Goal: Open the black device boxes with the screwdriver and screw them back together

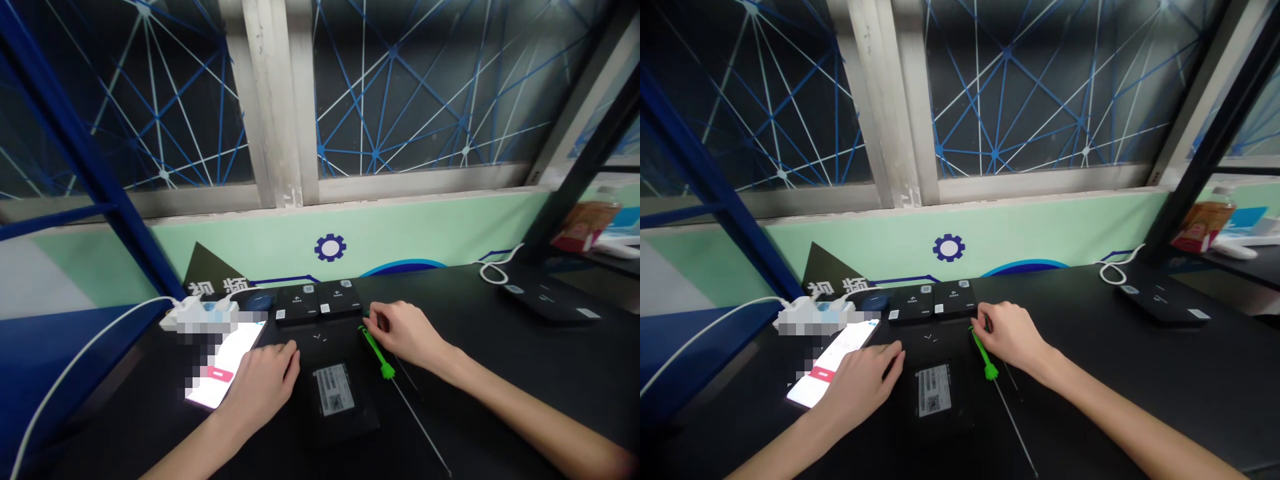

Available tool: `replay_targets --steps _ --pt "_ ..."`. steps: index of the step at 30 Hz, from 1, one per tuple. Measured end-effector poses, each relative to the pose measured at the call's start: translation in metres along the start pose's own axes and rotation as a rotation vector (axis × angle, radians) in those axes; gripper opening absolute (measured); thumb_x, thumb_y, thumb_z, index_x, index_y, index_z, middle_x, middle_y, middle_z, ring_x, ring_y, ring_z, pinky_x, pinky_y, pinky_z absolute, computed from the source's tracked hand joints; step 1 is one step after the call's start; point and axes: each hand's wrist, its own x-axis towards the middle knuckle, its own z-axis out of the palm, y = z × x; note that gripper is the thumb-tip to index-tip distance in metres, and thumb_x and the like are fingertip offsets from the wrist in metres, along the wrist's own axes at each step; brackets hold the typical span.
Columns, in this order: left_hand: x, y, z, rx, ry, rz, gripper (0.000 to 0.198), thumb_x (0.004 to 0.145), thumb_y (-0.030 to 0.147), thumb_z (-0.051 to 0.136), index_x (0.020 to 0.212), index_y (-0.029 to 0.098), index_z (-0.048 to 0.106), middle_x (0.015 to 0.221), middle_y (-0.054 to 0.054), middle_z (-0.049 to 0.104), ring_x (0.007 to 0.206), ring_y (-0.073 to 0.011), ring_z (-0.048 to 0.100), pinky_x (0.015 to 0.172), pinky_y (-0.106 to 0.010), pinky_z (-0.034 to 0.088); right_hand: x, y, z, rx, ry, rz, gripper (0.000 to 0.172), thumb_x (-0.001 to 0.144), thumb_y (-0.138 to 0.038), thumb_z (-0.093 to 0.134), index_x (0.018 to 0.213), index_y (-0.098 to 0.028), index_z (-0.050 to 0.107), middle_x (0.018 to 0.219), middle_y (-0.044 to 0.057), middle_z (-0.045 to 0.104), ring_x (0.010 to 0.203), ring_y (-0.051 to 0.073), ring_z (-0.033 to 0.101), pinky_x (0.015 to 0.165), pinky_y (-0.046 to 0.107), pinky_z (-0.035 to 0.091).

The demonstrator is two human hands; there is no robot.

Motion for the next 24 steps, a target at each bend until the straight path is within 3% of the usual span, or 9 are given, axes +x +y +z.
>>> replay_targets --steps 6,11,16,24 --pt "-0.001 0.0005 0.0009 -0.014 -0.013 0.014 0.034 0.103 0.029 0.033 0.076 0.021 0.053 0.065 -0.002 0.061 0.055 -0.0176 0.058 0.051 -0.029 0.021 -0.0018 0.0018 0.0087 -0.033 -0.041 -0.001 0.032 0.083 -0.037 0.066 0.059 -0.02 0.055 0.052 -0.001 0.053 0.049 0.014 0.048 0.052 0.026 0.026" --pt "-0.0006 0.0005 -0.0005 -0.032 -0.03 0.01 0.036 0.103 0.031 0.033 0.075 0.02 0.053 0.063 -0.001 0.059 0.053 -0.0168 0.057 0.05 -0.03 0.023 -0.0052 0.0004 0.0089 0.006 -0.089 -0.051 0.03 0.077 -0.039 0.072 0.064 -0.021 0.052 0.053 -0.004 0.049 0.046 0.012 0.042 0.049 0.024 0.024" --pt "-0.0006 -0.002 0.0015 -0.058 -0.029 0.015 0.036 0.103 0.031 0.033 0.075 0.02 0.053 0.063 -0.001 0.06 0.052 -0.0171 0.057 0.049 -0.03 0.022 -0.0088 -0.0035 0.0057 0.028 -0.116 -0.112 0.026 0.074 -0.034 0.075 0.071 -0.022 0.052 0.057 -0.004 0.052 0.051 0.012 0.044 0.05 0.024 0.024" --pt "-0.0004 -0.0039 0.0045 -0.09 -0.042 0.021 0.039 0.105 0.033 0.03 0.074 0.02 0.051 0.064 -0.001 0.06 0.052 -0.0164 0.056 0.05 -0.03 0.023 -0.0072 -0.0068 0.0044 0.329 -0.177 -0.109 0.02 0.077 -0.022 0.068 0.082 -0.022 0.049 0.059 -0.007 0.058 0.049 0.01 0.051 0.049 0.021 0.032"
